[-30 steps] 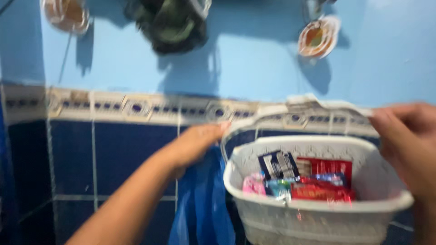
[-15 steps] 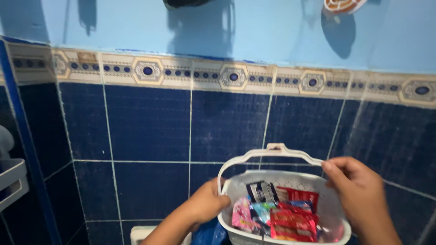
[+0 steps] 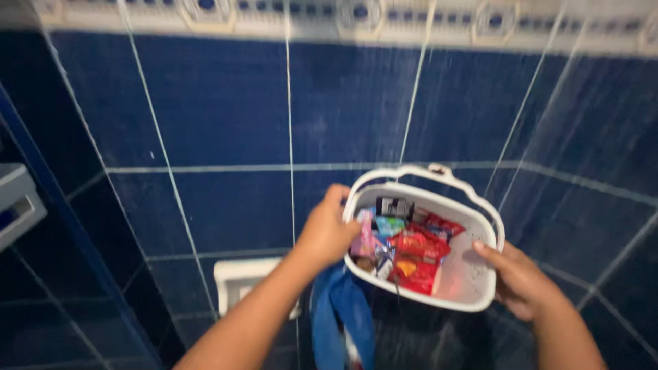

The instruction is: The person transfers various small bathroom items from a blue plastic bag into a white wall-mounted basket. Items include a green scrubbing brush, small packets, and other toiletries. The person then hangs the basket back on the wall.

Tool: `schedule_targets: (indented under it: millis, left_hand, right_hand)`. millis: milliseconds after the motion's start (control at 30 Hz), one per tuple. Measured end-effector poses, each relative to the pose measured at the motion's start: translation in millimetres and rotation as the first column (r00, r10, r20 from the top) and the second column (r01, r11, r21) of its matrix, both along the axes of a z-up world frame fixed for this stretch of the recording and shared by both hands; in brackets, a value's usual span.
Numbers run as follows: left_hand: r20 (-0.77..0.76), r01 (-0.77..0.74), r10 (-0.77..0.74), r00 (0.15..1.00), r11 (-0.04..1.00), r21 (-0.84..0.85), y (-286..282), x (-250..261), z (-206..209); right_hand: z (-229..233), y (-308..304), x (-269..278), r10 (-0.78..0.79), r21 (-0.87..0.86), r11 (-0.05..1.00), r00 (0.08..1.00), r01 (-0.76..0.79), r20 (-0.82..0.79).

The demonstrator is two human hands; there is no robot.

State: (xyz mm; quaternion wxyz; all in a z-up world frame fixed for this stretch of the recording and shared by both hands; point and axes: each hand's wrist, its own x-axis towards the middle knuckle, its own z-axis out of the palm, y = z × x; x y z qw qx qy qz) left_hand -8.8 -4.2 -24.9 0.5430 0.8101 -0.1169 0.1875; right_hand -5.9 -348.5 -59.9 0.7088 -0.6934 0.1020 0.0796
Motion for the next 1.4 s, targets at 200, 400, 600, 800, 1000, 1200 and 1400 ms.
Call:
schedule_targets:
  millis: [200, 400, 600, 800, 1000, 1200, 1400]
  left_hand:
    - [-0.071, 0.060, -0.050, 0.996, 0.989, 0.132, -16.7, -5.9, -15.5]
    - [-0.085, 0.130, -0.114, 0.990, 0.966, 0.223, -32.1, 1.6, -44.8]
    - [-0.198, 0.182, -0.155, 0.968, 0.976, 0.122, -30.6, 26.4, -67.9]
    - [-0.227, 0.252, -0.241, 0.944, 0.967, 0.023, -48.6, 37.4, -77.5]
    - [-0.426, 0.306, -0.235, 0.874, 0.946, 0.105, -54.0, 34.9, -58.3]
    - [-0.622, 0.640, -0.550, 0.557, 0.762, -0.100, -41.0, 26.3, -58.0]
    - [-0.529, 0.609, -0.309, 0.790, 0.501, 0.616, -51.3, 14.8, -91.3]
  right_hand:
    - [-98.9, -13.6, -30.7, 0.264, 0.650, 0.723, 0.963, -0.234, 0.053]
    - [-129.4, 4.4, -65.8, -0.189, 0.095, 0.980, 0.960, 0.173, 0.207]
    - [-71.1, -1.6, -130.7, 0.497, -0.768, 0.428, 0.586, 0.476, 0.640]
    - [-51.7, -9.7, -133.6, 0.615, -0.834, 0.414, 0.563, 0.366, 0.552]
    - [-33.7, -41.7, -144.9, 0.472, -0.801, 0.482, 0.664, 0.356, 0.580]
    - [-9.4, -96.5, -167.7, 0.477, -0.823, 0.404, 0.675, 0.400, 0.562]
    - [-19.6, -138.7, -174.0, 0.677, -0.860, 0.354, 0.534, 0.367, 0.506]
